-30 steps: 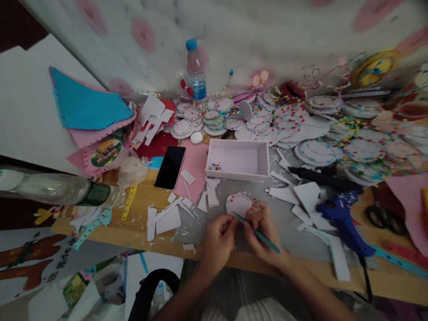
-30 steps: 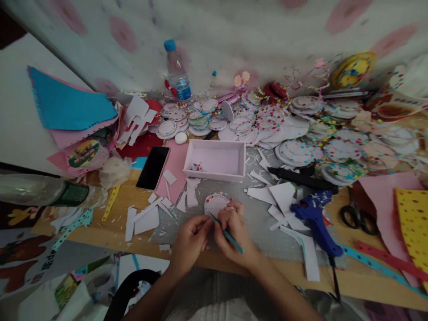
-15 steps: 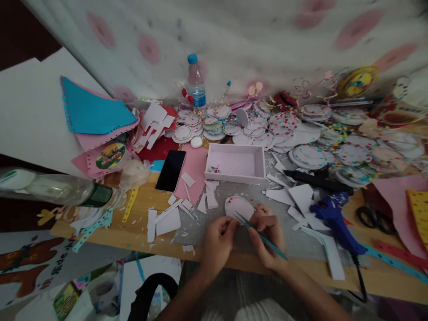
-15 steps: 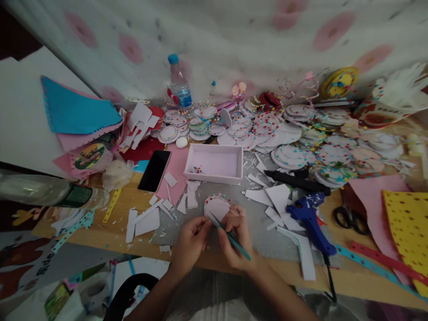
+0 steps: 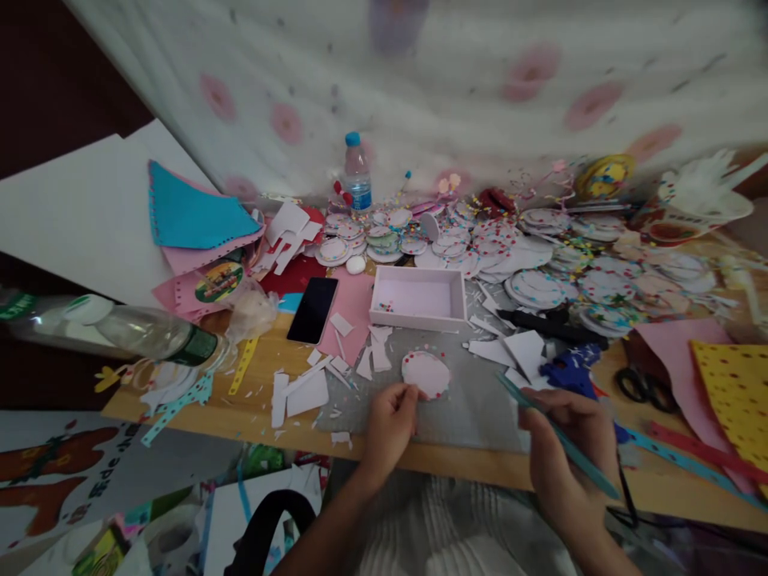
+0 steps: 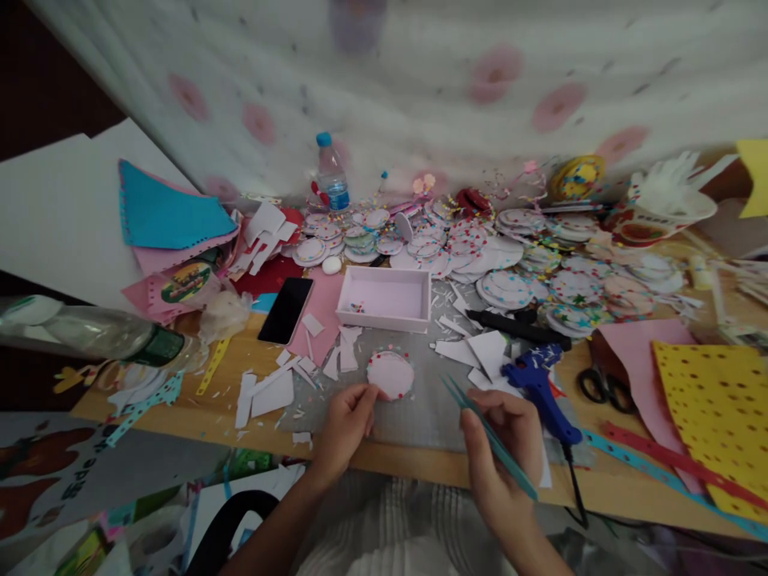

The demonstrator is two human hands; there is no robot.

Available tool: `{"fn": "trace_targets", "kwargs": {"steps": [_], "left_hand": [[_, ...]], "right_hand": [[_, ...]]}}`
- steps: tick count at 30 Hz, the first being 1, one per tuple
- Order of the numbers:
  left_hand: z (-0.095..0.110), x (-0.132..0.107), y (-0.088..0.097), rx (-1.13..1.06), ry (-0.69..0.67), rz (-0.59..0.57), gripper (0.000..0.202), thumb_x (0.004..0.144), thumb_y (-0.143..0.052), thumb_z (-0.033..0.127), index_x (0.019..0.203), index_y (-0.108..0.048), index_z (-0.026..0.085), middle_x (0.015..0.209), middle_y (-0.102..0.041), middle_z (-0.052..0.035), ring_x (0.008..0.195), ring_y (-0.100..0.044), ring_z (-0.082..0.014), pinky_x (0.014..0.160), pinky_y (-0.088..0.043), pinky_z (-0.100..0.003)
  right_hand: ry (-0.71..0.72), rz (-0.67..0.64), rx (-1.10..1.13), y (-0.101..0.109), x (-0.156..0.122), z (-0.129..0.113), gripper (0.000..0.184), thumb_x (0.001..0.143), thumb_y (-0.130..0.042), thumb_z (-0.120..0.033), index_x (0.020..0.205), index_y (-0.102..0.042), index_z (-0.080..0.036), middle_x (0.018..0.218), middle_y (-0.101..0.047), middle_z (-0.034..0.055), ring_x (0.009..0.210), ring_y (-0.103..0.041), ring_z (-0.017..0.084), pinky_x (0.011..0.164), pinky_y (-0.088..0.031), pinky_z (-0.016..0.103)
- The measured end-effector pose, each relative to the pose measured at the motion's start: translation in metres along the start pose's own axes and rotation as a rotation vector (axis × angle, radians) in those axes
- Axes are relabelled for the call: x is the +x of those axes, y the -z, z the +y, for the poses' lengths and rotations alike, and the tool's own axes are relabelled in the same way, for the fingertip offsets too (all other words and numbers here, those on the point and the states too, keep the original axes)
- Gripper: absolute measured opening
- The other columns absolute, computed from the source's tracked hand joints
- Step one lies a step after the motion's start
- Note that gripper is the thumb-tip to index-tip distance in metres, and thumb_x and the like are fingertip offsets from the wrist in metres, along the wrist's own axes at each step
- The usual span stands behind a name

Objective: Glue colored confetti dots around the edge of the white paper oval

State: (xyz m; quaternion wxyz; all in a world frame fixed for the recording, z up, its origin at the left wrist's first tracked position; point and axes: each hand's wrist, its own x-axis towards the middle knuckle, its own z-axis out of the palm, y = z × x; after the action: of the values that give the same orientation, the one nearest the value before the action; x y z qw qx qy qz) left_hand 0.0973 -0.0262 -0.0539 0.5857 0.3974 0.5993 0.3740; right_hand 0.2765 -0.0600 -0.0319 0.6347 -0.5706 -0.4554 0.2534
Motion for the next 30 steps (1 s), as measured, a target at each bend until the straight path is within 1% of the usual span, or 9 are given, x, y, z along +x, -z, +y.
{"fn": "trace_targets", "kwargs": {"steps": [3,7,11,14,17,20,25,30], "left_hand": [[-0.003,0.001,0.001,-0.043,0.006,0.002,0.043,0.082,-0.052,0.054,0.075,-0.065,0.013,0.04,-0.036,0.0083,0.038,-0.034,-0.009,0.042,-0.035,-0.022],[0.001,0.002,0.003,-0.105,0.073,0.0,0.052,0.078,-0.053,0.063,0.075,-0.065,0.013,0.039,-0.035,0.0088,0.036,-0.032,-0.0087,0.042,-0.039,-0.023],[0.009,0.002,0.005,-0.112,0.123,-0.009,0.058,0.075,-0.052,0.069,0.074,-0.066,0.012,0.041,-0.035,0.0084,0.036,-0.033,-0.0081,0.043,-0.041,-0.023],[0.012,0.002,0.005,-0.099,0.144,-0.038,0.058,0.075,-0.052,0.069,0.073,-0.066,0.012,0.04,-0.036,0.0079,0.036,-0.033,-0.0078,0.044,-0.041,-0.023],[0.013,0.002,0.005,-0.107,0.165,-0.044,0.057,0.075,-0.052,0.069,0.071,-0.064,0.013,0.039,-0.037,0.0078,0.035,-0.032,-0.0076,0.045,-0.041,-0.024],[0.015,0.003,0.005,-0.109,0.178,-0.046,0.057,0.075,-0.052,0.069,0.069,-0.063,0.013,0.038,-0.038,0.0075,0.035,-0.033,-0.0079,0.044,-0.038,-0.024],[0.019,0.005,0.009,-0.131,0.217,-0.116,0.056,0.074,-0.052,0.068,0.07,-0.064,0.013,0.037,-0.038,0.0076,0.036,-0.032,-0.0075,0.046,-0.036,-0.023],[0.023,0.006,0.013,-0.144,0.252,-0.146,0.056,0.072,-0.054,0.067,0.071,-0.064,0.012,0.036,-0.039,0.007,0.035,-0.031,-0.007,0.041,-0.022,-0.021]], "right_hand": [[-0.018,0.012,-0.033,0.006,0.011,-0.012,0.018,0.08,-0.066,-0.031,0.092,-0.057,-0.021,0.076,-0.056,0.0007,0.065,-0.051,0.015,0.058,-0.038,0.028],[0.006,0.017,-0.099,0.004,0.027,-0.022,0.017,0.079,-0.067,-0.033,0.089,-0.058,-0.022,0.074,-0.056,0.0004,0.065,-0.051,0.016,0.059,-0.038,0.029],[0.001,-0.01,-0.09,-0.004,0.036,-0.021,0.017,0.08,-0.066,-0.034,0.089,-0.058,-0.022,0.076,-0.057,0.0012,0.066,-0.052,0.017,0.059,-0.039,0.029],[0.012,-0.037,-0.073,-0.009,0.037,-0.02,0.016,0.081,-0.066,-0.033,0.091,-0.058,-0.023,0.08,-0.057,0.0017,0.068,-0.052,0.016,0.059,-0.039,0.029],[0.006,-0.072,-0.065,-0.009,0.037,-0.02,0.012,0.083,-0.064,-0.031,0.09,-0.058,-0.023,0.078,-0.056,0.0009,0.067,-0.051,0.015,0.059,-0.04,0.028],[0.008,-0.102,-0.076,-0.008,0.039,-0.019,0.011,0.084,-0.063,-0.03,0.091,-0.058,-0.023,0.075,-0.056,0.0001,0.066,-0.052,0.015,0.059,-0.041,0.028],[0.002,-0.117,-0.058,-0.008,0.044,-0.015,0.01,0.083,-0.064,-0.029,0.09,-0.058,-0.023,0.076,-0.058,0.0004,0.065,-0.052,0.015,0.057,-0.041,0.029],[0.017,-0.149,-0.076,-0.007,0.048,-0.015,0.011,0.082,-0.065,-0.028,0.091,-0.059,-0.023,0.08,-0.059,0.0016,0.067,-0.054,0.015,0.057,-0.044,0.029]]}}
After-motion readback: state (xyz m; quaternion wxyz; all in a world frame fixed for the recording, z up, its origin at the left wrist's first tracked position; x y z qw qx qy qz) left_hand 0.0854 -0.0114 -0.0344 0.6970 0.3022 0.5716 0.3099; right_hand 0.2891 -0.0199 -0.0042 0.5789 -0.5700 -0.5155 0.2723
